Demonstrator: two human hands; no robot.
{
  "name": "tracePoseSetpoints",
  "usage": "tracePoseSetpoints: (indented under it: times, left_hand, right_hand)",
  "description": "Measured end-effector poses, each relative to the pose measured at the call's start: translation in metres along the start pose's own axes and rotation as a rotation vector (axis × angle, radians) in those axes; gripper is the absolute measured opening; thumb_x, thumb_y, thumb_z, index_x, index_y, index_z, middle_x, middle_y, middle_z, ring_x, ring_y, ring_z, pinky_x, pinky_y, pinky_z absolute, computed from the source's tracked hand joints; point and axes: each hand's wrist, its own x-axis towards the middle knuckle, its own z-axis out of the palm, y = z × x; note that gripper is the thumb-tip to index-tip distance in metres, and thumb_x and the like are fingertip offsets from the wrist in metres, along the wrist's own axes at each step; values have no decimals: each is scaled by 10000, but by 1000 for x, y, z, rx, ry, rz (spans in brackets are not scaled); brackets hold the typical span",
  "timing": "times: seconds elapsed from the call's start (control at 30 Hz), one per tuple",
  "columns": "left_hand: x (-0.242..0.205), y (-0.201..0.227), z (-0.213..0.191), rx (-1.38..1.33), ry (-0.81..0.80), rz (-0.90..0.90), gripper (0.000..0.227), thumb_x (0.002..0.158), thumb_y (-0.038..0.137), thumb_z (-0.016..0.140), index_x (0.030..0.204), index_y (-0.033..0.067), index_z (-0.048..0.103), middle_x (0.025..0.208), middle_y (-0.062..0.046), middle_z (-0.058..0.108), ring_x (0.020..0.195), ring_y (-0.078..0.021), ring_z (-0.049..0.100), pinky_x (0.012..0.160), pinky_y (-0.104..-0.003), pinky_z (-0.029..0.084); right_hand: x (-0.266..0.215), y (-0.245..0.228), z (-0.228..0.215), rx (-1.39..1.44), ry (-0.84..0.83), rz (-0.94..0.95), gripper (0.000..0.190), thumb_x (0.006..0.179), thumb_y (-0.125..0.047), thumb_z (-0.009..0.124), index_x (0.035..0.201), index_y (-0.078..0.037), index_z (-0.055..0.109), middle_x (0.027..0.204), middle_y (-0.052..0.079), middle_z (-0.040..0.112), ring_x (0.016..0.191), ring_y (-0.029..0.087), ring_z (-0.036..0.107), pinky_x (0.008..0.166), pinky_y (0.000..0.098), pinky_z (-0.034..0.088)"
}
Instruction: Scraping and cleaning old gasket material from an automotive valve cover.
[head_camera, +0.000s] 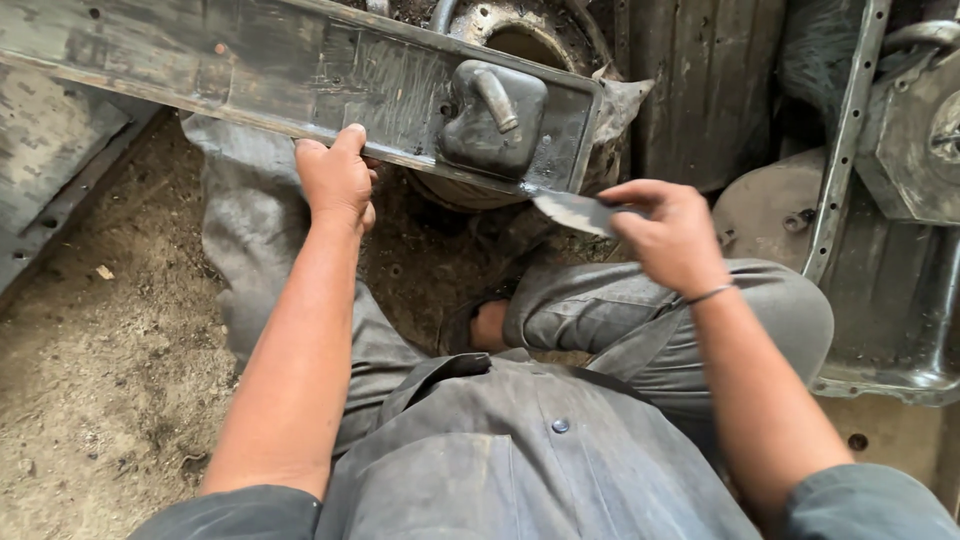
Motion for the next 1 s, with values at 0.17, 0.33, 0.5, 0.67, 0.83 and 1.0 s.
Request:
tracePoseSetpoints:
  times: [0.17, 0.33, 0.5, 0.67, 0.83, 1.0]
  left_hand:
    - [-1, 2, -4, 72, -9, -80, 254, 854, 125, 689, 916, -4, 479, 675, -88, 608, 465, -152, 551, 382, -335, 383]
    - [8, -11, -6, 0, -28, 9, 240, 834, 108, 709, 903, 20, 496, 666, -71, 609, 456, -147, 565, 394, -318, 441]
    - [16, -22, -9, 70, -16, 34, 263, 868, 128, 732, 824, -13, 514, 649, -80, 603, 449, -151, 560, 400, -317, 429]
    - [16, -19, -9, 6, -26, 23, 227, 847, 108, 724, 802, 13, 523, 663, -67, 608, 454, -138, 562, 397, -311, 436]
    - [11, -14, -7, 26, 7, 17, 231, 837, 106, 722, 794, 18, 512, 652, -66, 595, 435, -140, 540, 386, -312, 420]
    - [17, -22, -12, 3, -86, 27, 223, 877, 110, 708, 825, -47, 558, 670, -81, 612, 468, -146, 557, 431, -317, 435]
  right_hand:
    - [-2, 2, 15, -36, 26, -203, 272, 840, -45, 649, 1084, 9, 757, 867, 29, 747, 739, 38, 613, 654, 219, 513]
    - [-9, -4, 10, -81, 73, 20, 281, 828, -53, 640, 1071, -16, 775, 827, 45, 737, 638, 75, 558, 571, 258, 464]
    - [-3, -14, 31, -73, 60, -56, 278, 837, -63, 650, 1080, -14, 778, 799, 76, 715, 630, 92, 518, 562, 269, 440]
    - [-1, 1, 0, -57, 40, -66, 299, 832, -50, 613, 1086, -7, 764, 877, 77, 755, 731, 82, 625, 655, 258, 514]
    - [5, -8, 18, -72, 18, -137, 287, 825, -53, 624, 1073, 14, 752, 884, 85, 773, 761, 84, 654, 697, 250, 539]
    - [7, 2, -2, -4, -14, -65, 301, 807, -45, 619, 1071, 19, 749, 918, 85, 767, 788, 81, 661, 713, 243, 545]
